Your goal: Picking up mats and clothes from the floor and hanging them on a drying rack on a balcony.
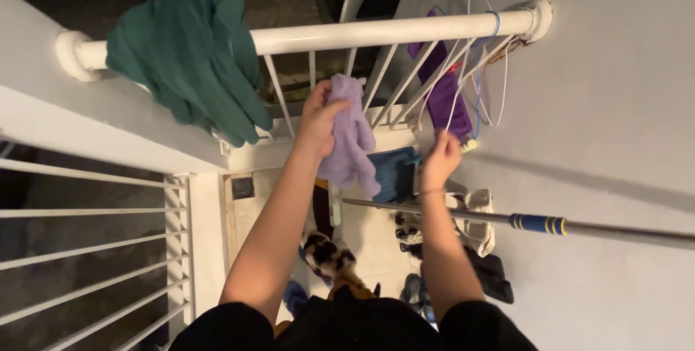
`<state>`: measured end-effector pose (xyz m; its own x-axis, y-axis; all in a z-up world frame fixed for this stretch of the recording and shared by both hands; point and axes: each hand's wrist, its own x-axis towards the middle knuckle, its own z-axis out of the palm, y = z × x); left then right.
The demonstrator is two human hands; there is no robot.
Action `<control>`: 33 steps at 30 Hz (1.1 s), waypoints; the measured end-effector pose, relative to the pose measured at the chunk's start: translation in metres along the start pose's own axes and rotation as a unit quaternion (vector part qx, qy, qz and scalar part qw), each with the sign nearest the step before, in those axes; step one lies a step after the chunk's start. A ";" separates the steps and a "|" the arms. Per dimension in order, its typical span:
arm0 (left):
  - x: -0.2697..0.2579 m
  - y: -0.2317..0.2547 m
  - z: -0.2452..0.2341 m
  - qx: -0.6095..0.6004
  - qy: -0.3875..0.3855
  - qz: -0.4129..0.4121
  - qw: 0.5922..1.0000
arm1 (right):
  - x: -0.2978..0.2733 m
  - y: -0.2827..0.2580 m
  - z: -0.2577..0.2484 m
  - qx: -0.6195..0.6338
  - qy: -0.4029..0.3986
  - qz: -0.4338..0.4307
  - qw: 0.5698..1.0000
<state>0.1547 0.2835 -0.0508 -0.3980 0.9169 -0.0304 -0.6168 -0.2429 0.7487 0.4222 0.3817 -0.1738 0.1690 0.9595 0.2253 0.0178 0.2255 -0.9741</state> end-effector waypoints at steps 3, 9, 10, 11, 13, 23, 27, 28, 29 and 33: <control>-0.014 0.016 0.012 0.019 0.058 -0.017 0.998 | -0.052 -0.037 0.009 0.037 0.061 0.097 0.993; -0.052 0.039 0.013 0.148 0.011 0.107 0.983 | -0.039 -0.007 0.007 0.020 0.064 0.037 0.997; -0.061 0.045 0.014 0.185 0.001 0.112 0.976 | -0.047 -0.014 0.010 0.013 0.032 0.034 0.999; -0.071 0.050 0.015 0.221 -0.008 0.117 0.968 | -0.055 -0.020 0.013 0.005 -0.001 0.030 1.000; -0.091 0.058 0.014 0.234 -0.020 0.131 0.963 | -0.100 -0.082 0.034 0.002 -0.105 -0.033 0.994; -0.200 0.134 -0.063 0.582 0.085 0.251 0.769 | -0.186 -0.096 0.080 -0.054 -0.266 -0.109 0.956; -0.251 0.155 -0.097 0.732 0.106 0.162 0.653 | -0.188 -0.179 0.083 -0.076 -0.261 -0.093 0.958; -0.265 0.163 -0.093 0.725 0.075 0.155 0.667 | -0.192 -0.197 0.085 -0.090 -0.264 -0.129 0.952; -0.275 0.173 -0.088 0.716 0.045 0.150 0.680 | -0.193 -0.215 0.088 -0.103 -0.266 -0.167 0.944; -0.301 0.183 -0.099 0.737 0.028 0.112 0.666 | -0.207 -0.256 0.098 -0.049 -0.275 -0.179 0.944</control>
<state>0.0947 -0.0684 0.0296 -0.4175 0.8868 0.1980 0.7831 0.2406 0.5735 0.2857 0.1422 0.0311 -0.4007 0.7739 0.4905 0.0723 0.5604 -0.8251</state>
